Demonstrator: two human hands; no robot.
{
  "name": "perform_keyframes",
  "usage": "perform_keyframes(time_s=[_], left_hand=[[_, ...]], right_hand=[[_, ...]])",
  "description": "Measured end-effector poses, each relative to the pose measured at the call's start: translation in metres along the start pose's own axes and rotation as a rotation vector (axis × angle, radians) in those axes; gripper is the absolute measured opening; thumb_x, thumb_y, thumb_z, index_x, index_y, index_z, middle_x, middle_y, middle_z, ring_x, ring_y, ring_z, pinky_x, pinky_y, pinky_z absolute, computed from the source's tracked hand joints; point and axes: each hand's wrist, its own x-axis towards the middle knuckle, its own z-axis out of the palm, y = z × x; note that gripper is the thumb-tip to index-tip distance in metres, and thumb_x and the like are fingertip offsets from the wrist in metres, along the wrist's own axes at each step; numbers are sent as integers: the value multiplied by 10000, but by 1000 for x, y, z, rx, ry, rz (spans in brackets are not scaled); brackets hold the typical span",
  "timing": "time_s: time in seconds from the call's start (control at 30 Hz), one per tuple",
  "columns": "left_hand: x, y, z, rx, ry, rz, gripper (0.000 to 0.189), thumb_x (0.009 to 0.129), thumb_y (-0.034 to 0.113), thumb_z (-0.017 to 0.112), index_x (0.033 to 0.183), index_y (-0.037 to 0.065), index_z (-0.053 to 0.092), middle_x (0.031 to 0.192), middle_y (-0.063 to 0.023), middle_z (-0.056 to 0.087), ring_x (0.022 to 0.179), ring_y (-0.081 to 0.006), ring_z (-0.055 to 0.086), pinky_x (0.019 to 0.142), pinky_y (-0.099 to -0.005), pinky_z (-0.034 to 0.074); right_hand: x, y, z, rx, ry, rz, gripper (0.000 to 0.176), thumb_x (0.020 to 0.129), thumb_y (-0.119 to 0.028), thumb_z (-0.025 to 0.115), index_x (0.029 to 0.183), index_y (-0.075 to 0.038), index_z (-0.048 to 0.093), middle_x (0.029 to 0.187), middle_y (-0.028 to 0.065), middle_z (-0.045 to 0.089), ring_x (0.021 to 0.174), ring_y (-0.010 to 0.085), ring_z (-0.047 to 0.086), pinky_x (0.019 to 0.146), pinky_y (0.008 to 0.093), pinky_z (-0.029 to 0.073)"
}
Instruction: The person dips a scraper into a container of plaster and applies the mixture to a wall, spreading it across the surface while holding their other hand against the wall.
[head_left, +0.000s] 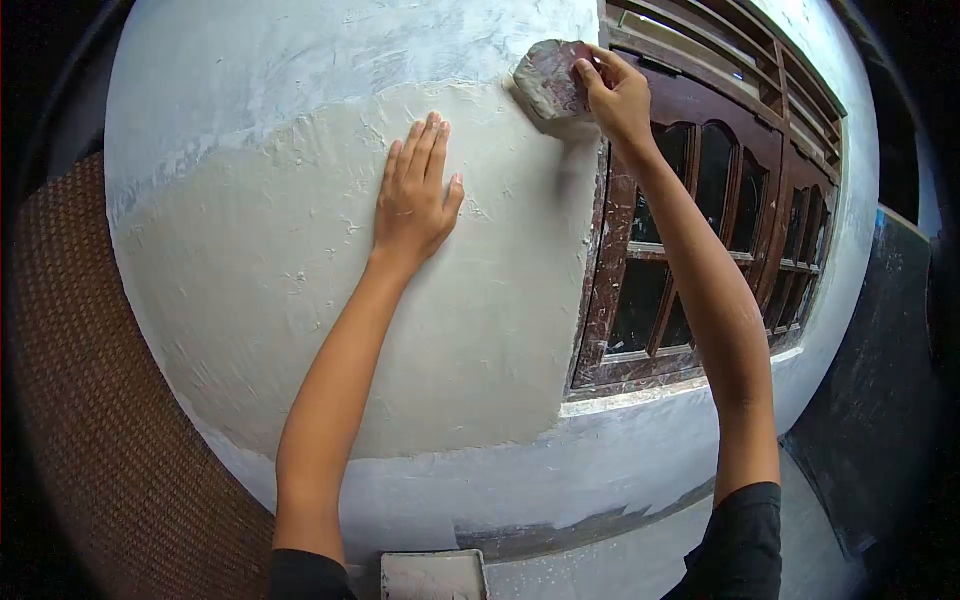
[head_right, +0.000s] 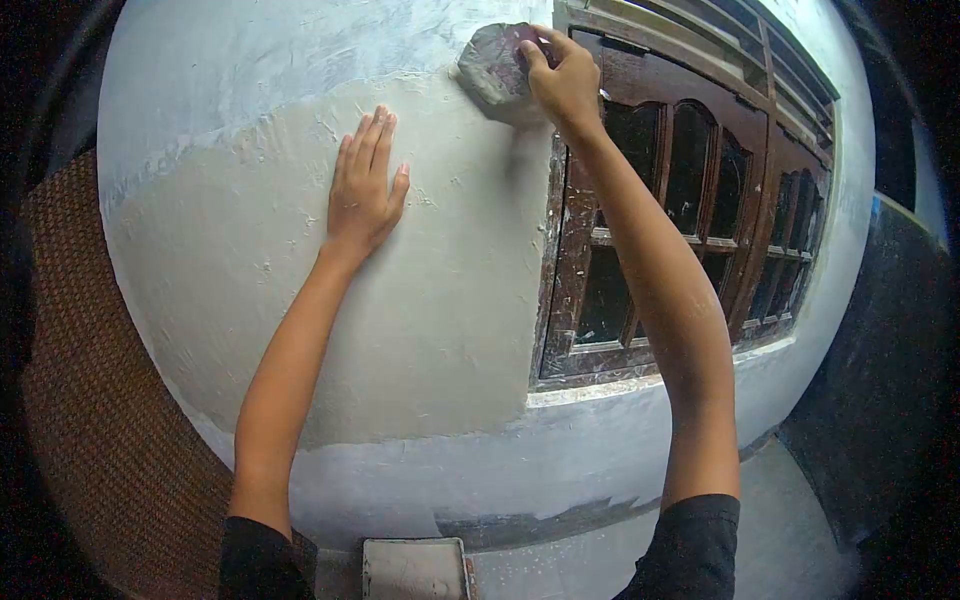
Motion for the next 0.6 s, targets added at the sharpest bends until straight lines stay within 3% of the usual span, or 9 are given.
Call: perform_keyframes(time_s=[0.07, 0.13, 0.23, 0.27, 0.37, 0.43, 0.5, 0.6], left_hand=[[-1, 0, 0, -6, -4, -1, 624, 951, 225, 493, 1523, 75, 294, 1569, -117, 322, 1464, -275, 273, 1203, -469, 197], [-1, 0, 0, -19, -2, -1, 626, 950, 227, 493, 1524, 76, 292, 1569, -119, 322, 1461, -278, 276, 1204, -472, 195], [-2, 1, 0, -22, -6, -5, 628, 948, 224, 494, 1524, 77, 290, 1569, -119, 319, 1458, -281, 279, 1204, -474, 194], [-2, 1, 0, -23, -4, -4, 628, 948, 224, 494, 1524, 77, 290, 1569, -119, 319, 1458, -281, 279, 1204, -474, 194], [-1, 1, 1, -18, -3, -11, 631, 946, 221, 496, 1525, 77, 290, 1571, -118, 316, 1460, -281, 276, 1204, -475, 195], [-1, 2, 1, -10, -2, -15, 629, 946, 221, 495, 1524, 77, 292, 1572, -116, 315, 1462, -277, 273, 1205, -471, 195], [-1, 4, 1, -17, -1, -21, 628, 947, 223, 494, 1524, 77, 293, 1572, -115, 315, 1463, -275, 272, 1205, -468, 194], [-2, 4, 1, -13, 0, -24, 623, 949, 227, 492, 1522, 77, 297, 1571, -114, 318, 1463, -272, 273, 1206, -463, 195]], right_hand=[[0, 3, -6, -71, -16, 2, 305, 910, -189, 676, 1182, -52, 694, 997, 138, 742, 901, 178, 703, 832, 297, 522], [-1, 3, -19, -296, 47, -96, 314, 941, -156, 659, 1217, -7, 662, 1002, 93, 734, 860, 117, 669, 772, 247, 516], [10, 10, -35, -318, 187, -73, 310, 933, -164, 662, 1206, -17, 672, 998, 94, 739, 852, 120, 670, 762, 258, 517], [11, 11, -44, -320, 224, 31, 321, 939, -151, 657, 1222, 0, 658, 1012, 99, 732, 861, 113, 661, 760, 251, 513], [23, 23, -53, -172, 293, -7, 332, 948, -128, 641, 1243, 26, 634, 1042, 106, 720, 879, 111, 653, 767, 243, 510], [11, 2, -43, -145, 228, 37, 337, 958, -115, 632, 1254, 45, 616, 1063, 108, 710, 908, 117, 653, 791, 241, 513], [3, -3, -30, 53, 50, -59, 331, 960, -117, 637, 1251, 41, 619, 1051, 106, 711, 913, 121, 656, 809, 244, 519], [-10, -6, -13, -134, -36, -48, 300, 923, -162, 669, 1195, -35, 676, 975, 126, 729, 869, 160, 687, 801, 273, 525]])
